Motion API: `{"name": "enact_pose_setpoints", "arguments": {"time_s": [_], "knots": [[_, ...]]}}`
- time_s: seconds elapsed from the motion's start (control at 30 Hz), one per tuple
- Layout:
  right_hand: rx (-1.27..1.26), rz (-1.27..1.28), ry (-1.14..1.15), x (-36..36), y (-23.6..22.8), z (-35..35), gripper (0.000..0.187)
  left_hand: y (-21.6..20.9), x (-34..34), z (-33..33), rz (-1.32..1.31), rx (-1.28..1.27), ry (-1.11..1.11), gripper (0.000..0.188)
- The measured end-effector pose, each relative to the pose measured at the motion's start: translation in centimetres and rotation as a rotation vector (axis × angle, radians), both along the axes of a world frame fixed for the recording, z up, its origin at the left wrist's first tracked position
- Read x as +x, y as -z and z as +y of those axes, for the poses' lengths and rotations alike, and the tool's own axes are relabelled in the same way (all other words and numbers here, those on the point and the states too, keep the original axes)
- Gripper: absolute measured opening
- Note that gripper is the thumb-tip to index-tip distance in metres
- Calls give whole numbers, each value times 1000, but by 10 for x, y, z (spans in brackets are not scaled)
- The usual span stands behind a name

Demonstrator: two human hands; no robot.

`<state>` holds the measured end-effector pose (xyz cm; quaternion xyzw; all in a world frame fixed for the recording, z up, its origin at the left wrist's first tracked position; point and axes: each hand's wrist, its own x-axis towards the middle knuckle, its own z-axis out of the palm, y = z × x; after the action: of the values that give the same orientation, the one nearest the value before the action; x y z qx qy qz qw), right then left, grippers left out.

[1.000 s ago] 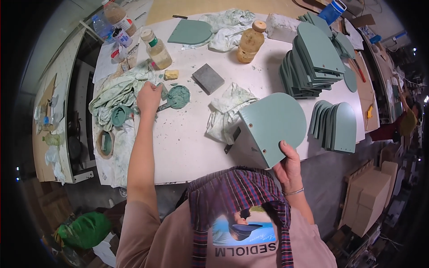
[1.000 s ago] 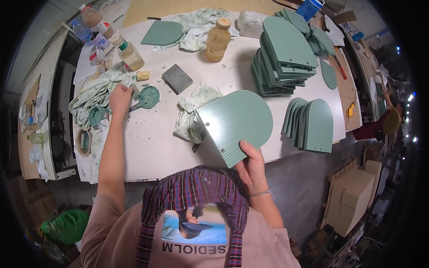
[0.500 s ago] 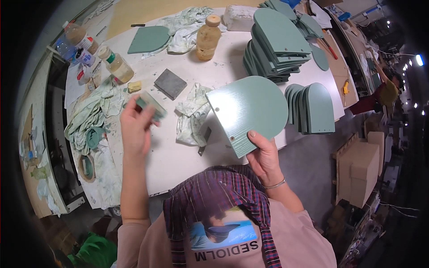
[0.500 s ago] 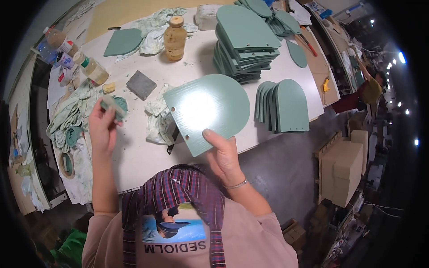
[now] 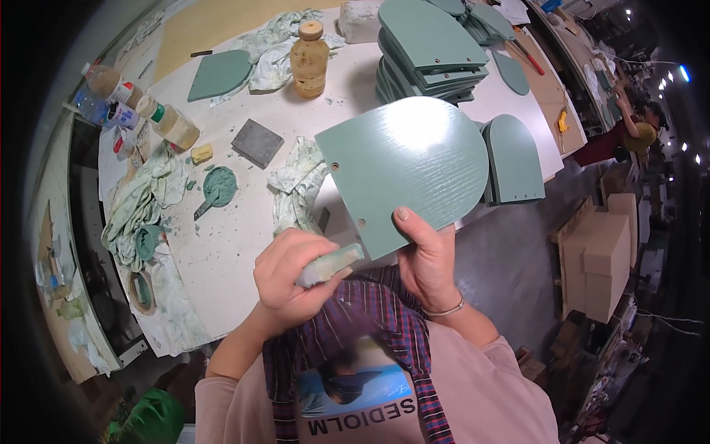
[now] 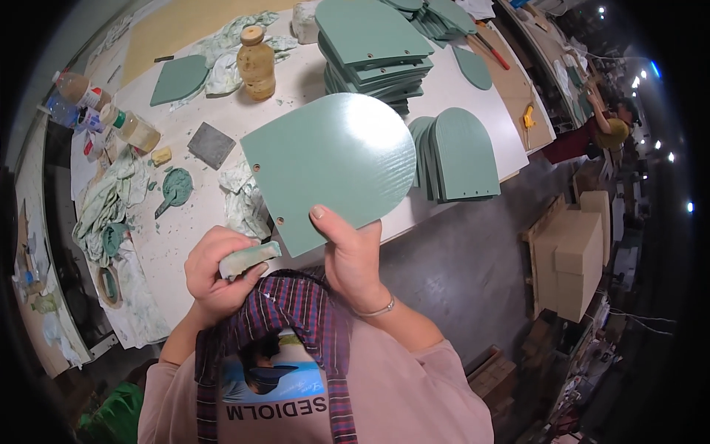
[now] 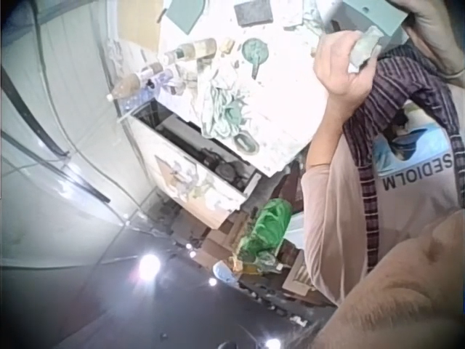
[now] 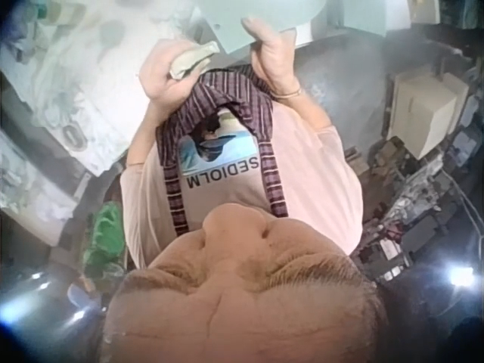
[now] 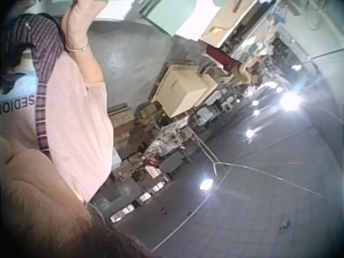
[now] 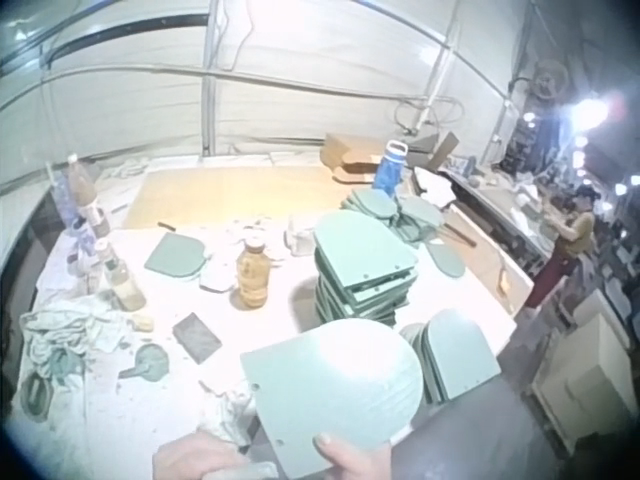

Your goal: The person applies a green substance to the edges of curved panels using a small applicator, wipes the surfaces with a cloth, and sands the edges with a block.

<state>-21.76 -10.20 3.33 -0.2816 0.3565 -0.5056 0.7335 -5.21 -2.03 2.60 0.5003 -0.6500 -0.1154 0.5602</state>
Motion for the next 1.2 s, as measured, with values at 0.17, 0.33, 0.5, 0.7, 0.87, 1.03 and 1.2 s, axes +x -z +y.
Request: {"name": "enact_pose_setpoints", "arguments": {"time_s": [0.17, 0.33, 0.5, 0.7, 0.87, 1.03, 1.2], "knots": [[-21, -33, 18, 1, -2, 1, 38, -4, -5, 4, -90, -23, -42, 41], [-20, -19, -5, -1, 0, 2, 40, -5, -9, 4, -104, -43, -19, 43], [-19, -26, -28, -1, -3, 4, 42, -5, -13, 5, -102, -32, -3, 41], [16, -69, -12, 2, -8, 7, 36, -6, -7, -1, -151, -98, -121, 40], [-3, -80, 2, 4, -5, 8, 39, -9, -7, 0, -148, -81, -48, 39], [-5, -78, -3, 3, -5, 8, 41, -9, -2, -7, -113, -72, -147, 37], [-32, -66, -9, -1, 0, 4, 41, -8, -9, 2, -104, -62, 11, 36]]}}
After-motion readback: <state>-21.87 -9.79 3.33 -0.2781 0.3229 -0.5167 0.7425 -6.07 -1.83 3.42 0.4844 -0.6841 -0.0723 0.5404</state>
